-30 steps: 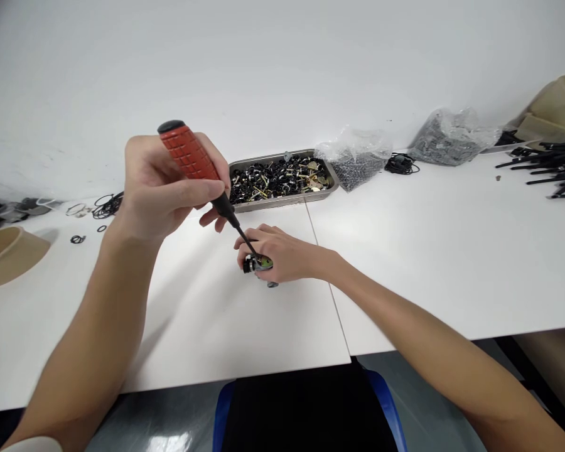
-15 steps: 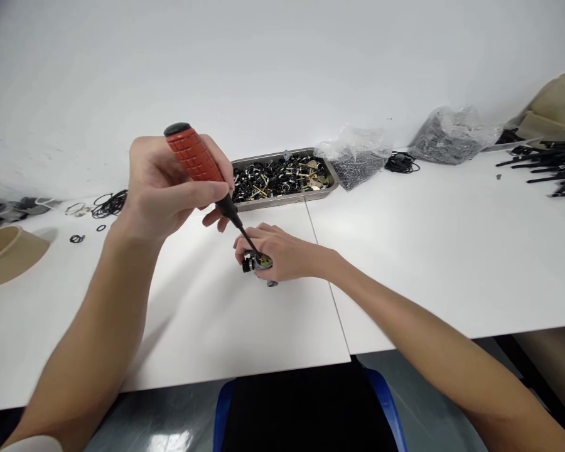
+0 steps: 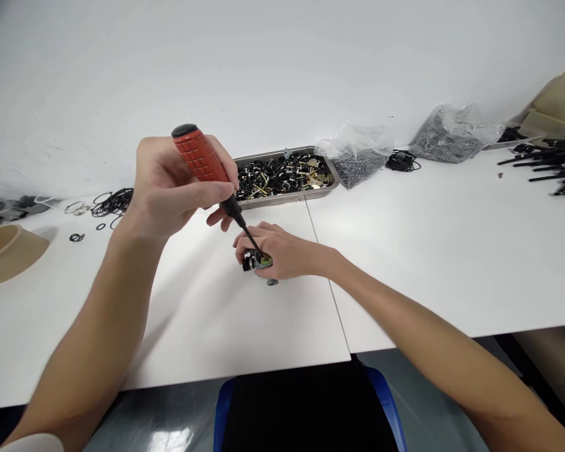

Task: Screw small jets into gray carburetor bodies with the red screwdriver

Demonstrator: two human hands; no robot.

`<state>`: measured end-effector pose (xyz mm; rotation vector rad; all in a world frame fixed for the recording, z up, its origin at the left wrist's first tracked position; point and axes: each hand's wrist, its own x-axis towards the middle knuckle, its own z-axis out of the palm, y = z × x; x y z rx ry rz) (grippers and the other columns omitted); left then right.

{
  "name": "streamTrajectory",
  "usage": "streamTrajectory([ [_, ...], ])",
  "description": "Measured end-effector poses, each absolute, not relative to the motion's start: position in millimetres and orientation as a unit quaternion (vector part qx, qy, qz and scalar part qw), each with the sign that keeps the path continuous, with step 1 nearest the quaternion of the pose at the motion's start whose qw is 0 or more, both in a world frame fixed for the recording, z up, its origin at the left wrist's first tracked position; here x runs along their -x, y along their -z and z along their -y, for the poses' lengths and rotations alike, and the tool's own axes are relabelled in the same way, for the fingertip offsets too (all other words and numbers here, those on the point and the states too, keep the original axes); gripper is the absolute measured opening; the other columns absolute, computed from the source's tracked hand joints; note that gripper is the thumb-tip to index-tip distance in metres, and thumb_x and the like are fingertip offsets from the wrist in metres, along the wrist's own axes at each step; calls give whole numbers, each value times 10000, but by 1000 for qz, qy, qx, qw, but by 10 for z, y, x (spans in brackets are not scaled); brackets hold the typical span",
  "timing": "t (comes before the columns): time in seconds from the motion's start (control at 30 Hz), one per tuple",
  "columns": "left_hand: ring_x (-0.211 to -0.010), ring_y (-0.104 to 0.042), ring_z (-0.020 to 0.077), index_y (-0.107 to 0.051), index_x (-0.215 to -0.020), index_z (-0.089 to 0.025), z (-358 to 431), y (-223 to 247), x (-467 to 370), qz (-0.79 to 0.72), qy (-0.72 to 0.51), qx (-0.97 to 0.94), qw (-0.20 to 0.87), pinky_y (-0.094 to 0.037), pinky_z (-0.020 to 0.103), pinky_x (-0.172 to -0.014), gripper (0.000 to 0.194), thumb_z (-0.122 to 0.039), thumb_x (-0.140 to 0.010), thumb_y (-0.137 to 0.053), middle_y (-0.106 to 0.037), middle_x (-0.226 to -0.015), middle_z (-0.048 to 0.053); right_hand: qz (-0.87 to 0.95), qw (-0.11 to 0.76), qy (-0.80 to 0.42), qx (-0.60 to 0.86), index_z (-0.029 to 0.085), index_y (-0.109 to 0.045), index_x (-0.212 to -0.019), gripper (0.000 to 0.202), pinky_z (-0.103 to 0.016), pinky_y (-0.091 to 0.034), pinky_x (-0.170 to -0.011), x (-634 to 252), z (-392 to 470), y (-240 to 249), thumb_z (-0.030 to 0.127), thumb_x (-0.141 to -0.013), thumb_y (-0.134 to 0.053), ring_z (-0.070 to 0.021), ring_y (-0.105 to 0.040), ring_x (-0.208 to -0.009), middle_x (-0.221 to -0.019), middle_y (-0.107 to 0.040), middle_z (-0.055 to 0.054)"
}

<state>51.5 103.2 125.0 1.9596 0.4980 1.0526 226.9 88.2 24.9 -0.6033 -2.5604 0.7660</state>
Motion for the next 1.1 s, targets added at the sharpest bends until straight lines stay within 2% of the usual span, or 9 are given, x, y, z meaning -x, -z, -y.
streamTrajectory([
  [0.4,-420,-508,80,-601,-691,-183,-1054,-1213,-562,-211,-411,-787,408,-428,205,-339,81,-119,-725,-636,-556,-618,3,903,201,-309,221,255,-578,-992,252,-450,-356,-1057,-2276,-867,-306,113,-792,-631,-252,-436,-1222,-1263,-558,-34],
  [1.1,-422,-509,82,-622,-708,-182,-1060,-1208,-551,-198,-413,-785,417,-418,221,-344,98,-91,-737,-641,-557,-627,-7,892,209,-331,225,247,-587,-976,249,-439,-388,-1029,-2270,-879,-290,117,-776,-659,-240,-449,-1188,-1264,-562,-29],
])
